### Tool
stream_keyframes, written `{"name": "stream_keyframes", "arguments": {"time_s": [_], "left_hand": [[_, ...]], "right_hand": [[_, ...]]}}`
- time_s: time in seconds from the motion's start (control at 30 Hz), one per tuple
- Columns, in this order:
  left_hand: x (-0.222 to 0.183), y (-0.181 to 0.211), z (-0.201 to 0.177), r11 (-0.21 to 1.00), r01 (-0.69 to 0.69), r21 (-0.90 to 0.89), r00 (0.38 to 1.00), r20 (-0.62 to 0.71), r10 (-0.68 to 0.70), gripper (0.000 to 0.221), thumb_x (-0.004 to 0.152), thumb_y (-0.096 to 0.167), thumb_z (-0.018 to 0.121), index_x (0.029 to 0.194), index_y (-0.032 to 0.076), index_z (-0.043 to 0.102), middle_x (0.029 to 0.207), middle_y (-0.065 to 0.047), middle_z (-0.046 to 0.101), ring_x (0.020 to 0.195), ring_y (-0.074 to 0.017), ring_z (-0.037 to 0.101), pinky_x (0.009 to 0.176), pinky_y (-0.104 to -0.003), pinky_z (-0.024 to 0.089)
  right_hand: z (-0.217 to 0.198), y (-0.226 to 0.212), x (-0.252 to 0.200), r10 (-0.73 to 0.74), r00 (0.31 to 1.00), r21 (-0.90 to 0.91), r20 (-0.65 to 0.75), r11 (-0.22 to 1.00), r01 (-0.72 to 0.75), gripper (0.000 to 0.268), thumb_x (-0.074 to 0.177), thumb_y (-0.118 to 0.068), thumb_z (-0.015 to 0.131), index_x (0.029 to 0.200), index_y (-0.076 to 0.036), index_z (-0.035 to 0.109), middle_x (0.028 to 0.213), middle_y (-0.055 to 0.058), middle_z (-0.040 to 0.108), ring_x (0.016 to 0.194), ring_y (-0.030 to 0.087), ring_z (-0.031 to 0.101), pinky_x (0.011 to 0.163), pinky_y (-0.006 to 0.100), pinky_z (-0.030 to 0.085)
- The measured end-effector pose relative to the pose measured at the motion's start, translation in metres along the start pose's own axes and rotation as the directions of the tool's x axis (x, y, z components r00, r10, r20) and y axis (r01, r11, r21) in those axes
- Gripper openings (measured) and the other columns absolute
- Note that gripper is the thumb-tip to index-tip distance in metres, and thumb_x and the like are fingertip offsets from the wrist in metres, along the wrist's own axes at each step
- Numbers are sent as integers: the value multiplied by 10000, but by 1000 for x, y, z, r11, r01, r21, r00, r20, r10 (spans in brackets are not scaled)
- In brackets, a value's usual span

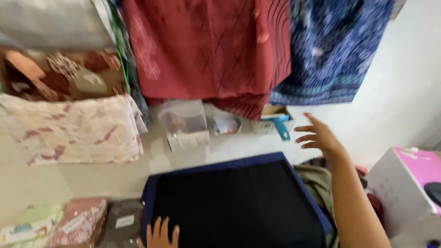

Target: The person cleans a black cloth with a lint roller, folds it neatly, and then slides it into a clear plastic packaging bag.

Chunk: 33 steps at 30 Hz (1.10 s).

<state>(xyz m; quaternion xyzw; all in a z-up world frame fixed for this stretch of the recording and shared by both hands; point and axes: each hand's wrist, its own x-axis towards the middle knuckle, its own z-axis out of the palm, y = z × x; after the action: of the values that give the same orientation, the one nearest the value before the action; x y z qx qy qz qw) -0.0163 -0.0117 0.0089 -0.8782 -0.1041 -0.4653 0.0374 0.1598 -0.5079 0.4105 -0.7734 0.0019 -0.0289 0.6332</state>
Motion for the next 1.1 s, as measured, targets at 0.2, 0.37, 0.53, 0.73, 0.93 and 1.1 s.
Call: {"name": "stream_keyframes", "arguments": {"time_s": [0.2, 0.37, 0.53, 0.73, 0.93, 1.1], "left_hand": [[84, 19, 6, 982, 162, 95, 968, 178, -177, 403, 819, 645, 657, 1055, 330, 743, 1155, 5, 729, 1256, -284, 687, 1163, -544, 467], [148, 8, 52, 960, 242, -143, 885, 437, -158, 456, 948, 436, 670, 1342, 208, 694, 1387, -82, 653, 1398, -389, 551, 1165, -599, 414], [157, -8, 78, 971, 147, -187, 933, 353, -74, 451, 1001, 404, 634, 1364, 142, 693, 1256, -117, 696, 1280, -377, 634, 1073, -496, 529], [167, 0, 68, 928, 360, -95, 773, 587, -240, 442, 1065, 409, 519, 1446, 200, 598, 1474, -88, 482, 1466, -365, 383, 1169, -558, 377], [161, -13, 83, 893, 398, -209, 793, 568, -221, 129, 1044, 322, 600, 1127, 233, 555, 1291, 9, 620, 1411, -331, 487, 1180, -593, 347], [159, -24, 84, 767, 475, -431, 839, 486, -246, 67, 1027, 237, 675, 1046, 220, 614, 1076, 32, 734, 1192, -263, 656, 1142, -529, 386]], "right_hand": [[5, 220, 78, -100, 954, -302, -282, 953, 11, 354, 1042, -324, 601, 1314, -113, 687, 1006, 215, 742, 860, 387, 710, 723, 463, 581], [45, 265, 83, -195, 971, -652, -140, 756, 58, 476, 960, -246, 734, 1386, -47, 659, 1153, 179, 719, 1080, 327, 701, 925, 458, 582], [51, 300, 101, -464, 882, -883, -85, 446, 149, 448, 988, -294, 673, 1386, -89, 664, 1199, 147, 673, 1152, 377, 645, 921, 490, 573], [44, 345, 117, -419, 904, -936, -86, 344, 71, 396, 1009, -345, 621, 1383, -231, 678, 1191, 88, 636, 1157, 402, 579, 923, 558, 527], [33, 353, 124, -248, 960, -848, -127, 530, 25, 292, 996, -356, 675, 1237, -192, 653, 1188, 31, 648, 1234, 316, 541, 1044, 525, 413], [38, 327, 117, -252, 956, -694, -150, 716, 80, 187, 946, -204, 768, 1110, -169, 687, 1093, 52, 721, 1156, 328, 639, 1000, 504, 464]]}}
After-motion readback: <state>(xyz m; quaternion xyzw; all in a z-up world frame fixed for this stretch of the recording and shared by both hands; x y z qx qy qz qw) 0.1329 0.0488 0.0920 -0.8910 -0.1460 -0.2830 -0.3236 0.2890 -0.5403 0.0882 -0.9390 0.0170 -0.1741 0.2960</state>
